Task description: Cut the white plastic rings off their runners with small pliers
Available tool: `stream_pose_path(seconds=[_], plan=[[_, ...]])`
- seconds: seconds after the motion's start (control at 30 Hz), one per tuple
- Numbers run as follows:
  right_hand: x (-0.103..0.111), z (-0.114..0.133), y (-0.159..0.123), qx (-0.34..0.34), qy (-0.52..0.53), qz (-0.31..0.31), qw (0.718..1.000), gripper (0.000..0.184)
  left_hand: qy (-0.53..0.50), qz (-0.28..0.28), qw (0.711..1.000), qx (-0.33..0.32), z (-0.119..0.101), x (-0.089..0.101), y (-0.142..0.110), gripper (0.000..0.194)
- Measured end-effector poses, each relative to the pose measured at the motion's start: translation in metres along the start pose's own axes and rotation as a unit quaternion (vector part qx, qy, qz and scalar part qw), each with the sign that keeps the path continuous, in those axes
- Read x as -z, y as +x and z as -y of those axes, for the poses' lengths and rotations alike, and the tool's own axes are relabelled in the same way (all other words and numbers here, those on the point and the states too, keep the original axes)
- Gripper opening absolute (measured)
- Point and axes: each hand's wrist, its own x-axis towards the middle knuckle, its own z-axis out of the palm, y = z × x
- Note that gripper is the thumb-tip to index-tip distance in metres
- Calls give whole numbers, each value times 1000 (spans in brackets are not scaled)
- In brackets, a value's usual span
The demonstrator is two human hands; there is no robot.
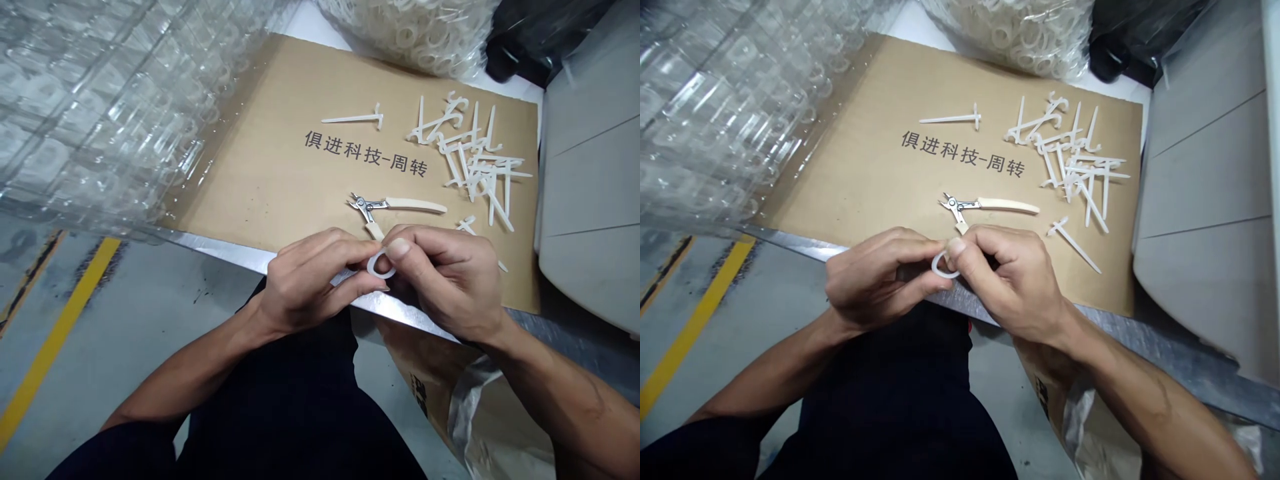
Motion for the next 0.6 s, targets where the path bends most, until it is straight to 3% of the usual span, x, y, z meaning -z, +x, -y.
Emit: stream_pose_path(seconds=[0.23, 0.6], plan=[[2, 0, 0, -98, 110, 13, 989, 37, -64, -18, 998, 12, 2, 0, 1, 25], [2, -2, 1, -114, 131, 12, 985, 37, -77, -25, 997, 18, 4, 1, 1, 27]])
